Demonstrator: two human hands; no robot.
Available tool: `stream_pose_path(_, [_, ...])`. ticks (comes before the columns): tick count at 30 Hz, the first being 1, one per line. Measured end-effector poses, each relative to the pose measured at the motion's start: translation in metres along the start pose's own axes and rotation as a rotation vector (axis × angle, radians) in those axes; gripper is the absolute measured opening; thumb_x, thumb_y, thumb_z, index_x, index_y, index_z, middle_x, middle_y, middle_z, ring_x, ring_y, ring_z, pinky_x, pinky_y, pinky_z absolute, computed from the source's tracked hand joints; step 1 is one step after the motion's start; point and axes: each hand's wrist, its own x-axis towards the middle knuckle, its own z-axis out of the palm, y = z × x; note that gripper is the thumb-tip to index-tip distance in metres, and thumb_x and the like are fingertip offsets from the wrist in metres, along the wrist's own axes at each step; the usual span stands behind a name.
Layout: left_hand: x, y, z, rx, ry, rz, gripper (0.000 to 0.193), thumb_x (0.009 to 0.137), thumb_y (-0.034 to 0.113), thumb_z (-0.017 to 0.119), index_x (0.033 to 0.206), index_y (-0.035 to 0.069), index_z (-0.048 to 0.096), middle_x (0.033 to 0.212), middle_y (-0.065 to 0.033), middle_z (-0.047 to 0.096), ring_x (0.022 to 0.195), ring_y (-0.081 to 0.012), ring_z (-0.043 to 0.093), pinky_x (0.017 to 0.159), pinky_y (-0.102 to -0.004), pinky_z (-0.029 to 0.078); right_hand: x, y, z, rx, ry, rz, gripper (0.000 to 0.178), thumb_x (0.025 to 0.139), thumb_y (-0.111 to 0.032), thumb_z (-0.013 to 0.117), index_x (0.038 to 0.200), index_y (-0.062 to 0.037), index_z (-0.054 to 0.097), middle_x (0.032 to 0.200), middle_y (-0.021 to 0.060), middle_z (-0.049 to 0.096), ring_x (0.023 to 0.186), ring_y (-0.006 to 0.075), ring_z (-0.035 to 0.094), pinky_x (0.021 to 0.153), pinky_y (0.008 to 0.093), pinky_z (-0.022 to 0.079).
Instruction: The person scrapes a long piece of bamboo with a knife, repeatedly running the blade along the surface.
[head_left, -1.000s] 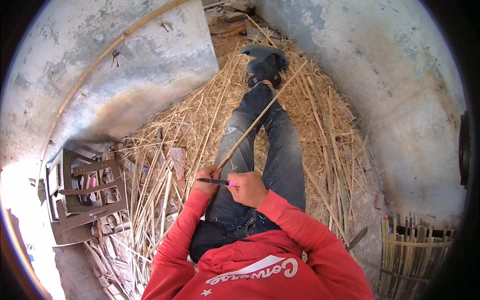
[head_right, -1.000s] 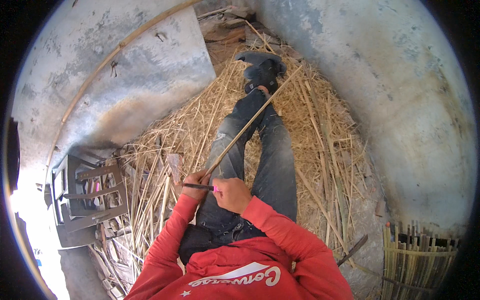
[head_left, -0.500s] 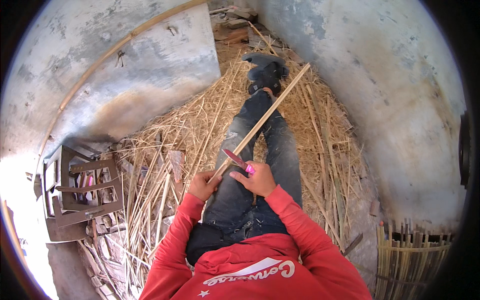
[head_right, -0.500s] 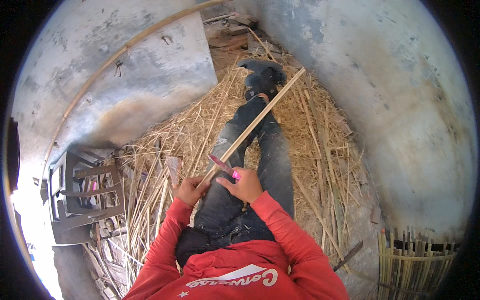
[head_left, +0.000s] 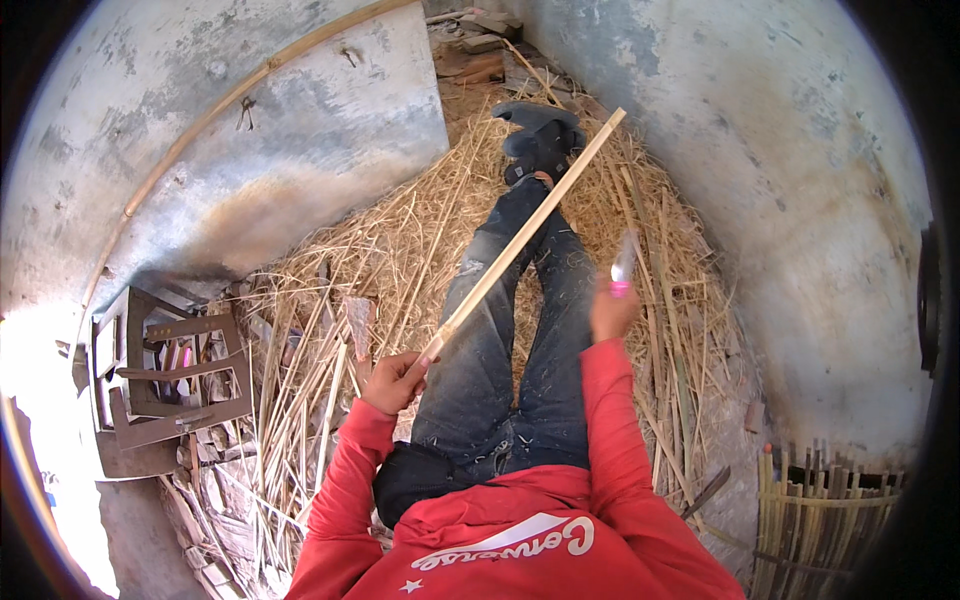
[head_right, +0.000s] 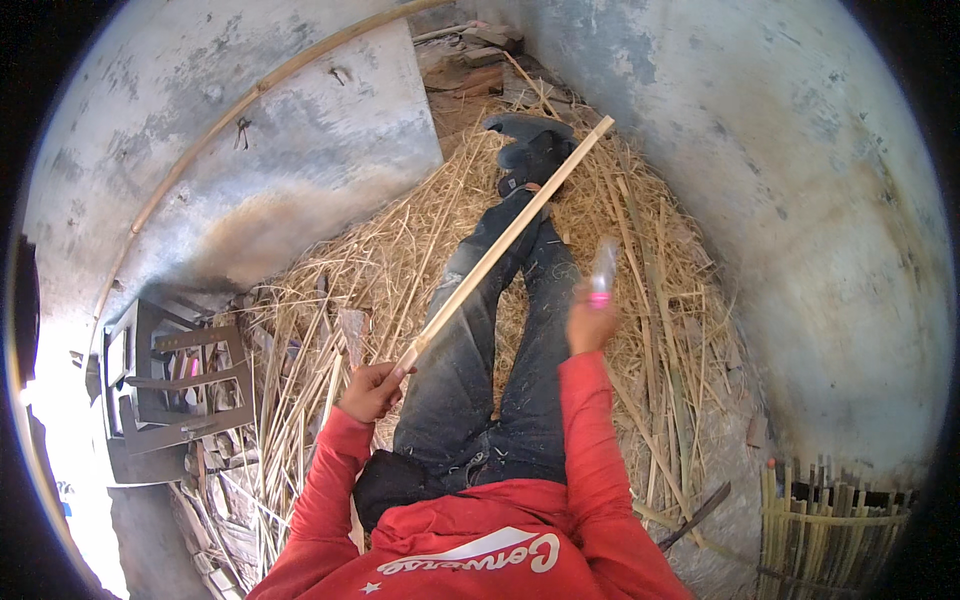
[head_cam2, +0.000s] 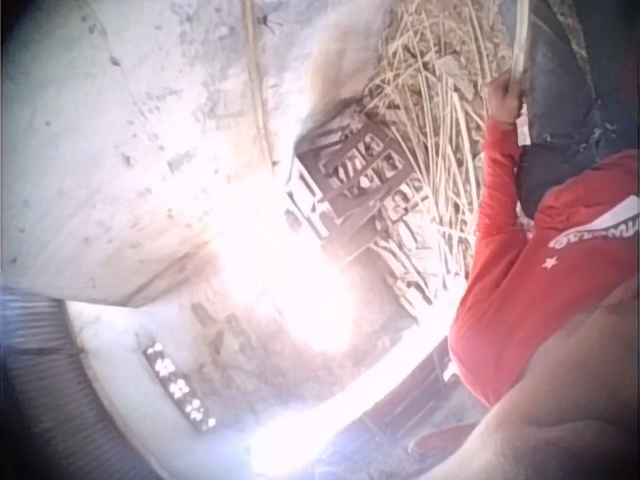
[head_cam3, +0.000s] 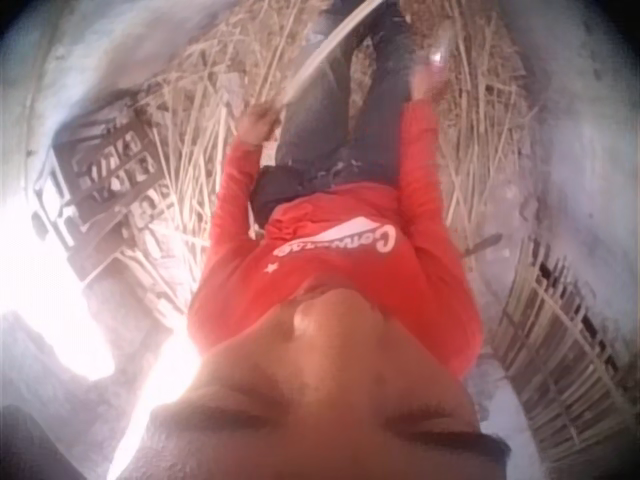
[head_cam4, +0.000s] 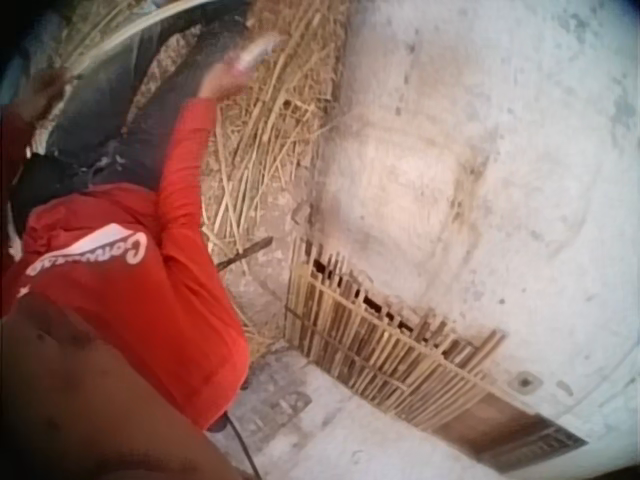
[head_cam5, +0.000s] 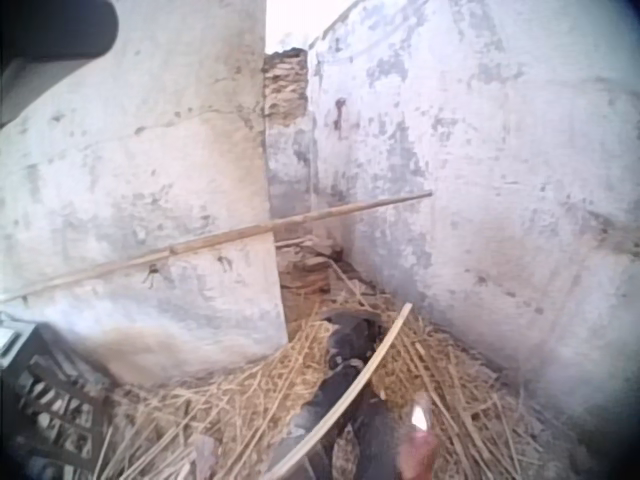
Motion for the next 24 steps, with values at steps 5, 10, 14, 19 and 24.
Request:
stream_pose_path(5, [-0.001,-0.028,-0.023,0.120,0.005,0.055,0.042,0.108,0.036,0.059,0.093,0.000,0.076,0.064,-0.0008,0.059,0.053,-0.0069,0.050,0.050,-0.0267,0.039,0.036,0.049,-0.021,0.262,0.181,-0.020,0.033,0.104,-0.029,0.061,0.097,0.0014,0.070,0.080,0.0136,0.067,0.074,0.0252,0.059,0.075,0.0435,0.047])
stream_pose_path(10, [-0.002,-0.052,-0.035,0.461,0.093,0.238,0.043,0.101,0.043,0.066,0.090,0.002,0.073,0.061,-0.0090,0.059,0.056,-0.0204,0.058,0.055,-0.0370,0.045,-0.003,0.006,-0.013,0.130,-0.195,-0.249,0.026,0.104,-0.025,0.059,0.113,-0.0037,0.070,0.094,0.0194,0.071,0.079,0.0334,0.067,0.074,0.0428,0.051])
stream_pose_path(14, [-0.016,-0.079,-0.065,0.747,0.203,0.353,0.038,0.097,0.042,0.070,0.086,0.006,0.070,0.064,-0.0179,0.061,0.057,-0.0352,0.062,0.054,-0.0449,0.047,0.004,-0.028,-0.003,0.127,-0.124,-0.363,0.033,0.103,-0.017,0.059,0.134,-0.0100,0.068,0.095,0.0206,0.073,0.085,0.0371,0.070,0.074,0.0405,0.055])
stream_pose_path(19, [-0.047,-0.092,-0.110,0.964,0.262,0.370,0.039,0.096,0.040,0.072,0.080,0.006,0.064,0.062,-0.0195,0.062,0.057,-0.0414,0.064,0.052,-0.0490,0.048,0.047,-0.004,0.007,-0.056,-0.178,-0.471,0.046,0.101,-0.008,0.058,0.146,-0.0201,0.061,0.082,0.0229,0.067,0.065,0.0380,0.062,0.062,0.0402,0.051])
stream_pose_path(24, [-0.054,-0.106,-0.121,0.987,0.213,0.330,0.036,0.097,0.032,0.070,0.078,0.004,0.058,0.062,-0.0211,0.060,0.057,-0.0417,0.063,0.052,-0.0482,0.047,0.039,0.022,0.024,-0.074,-0.243,-0.536,0.051,0.099,-0.010,0.059,0.148,-0.0227,0.058,0.078,0.0279,0.064,0.063,0.0425,0.063,0.059,0.0491,0.048])
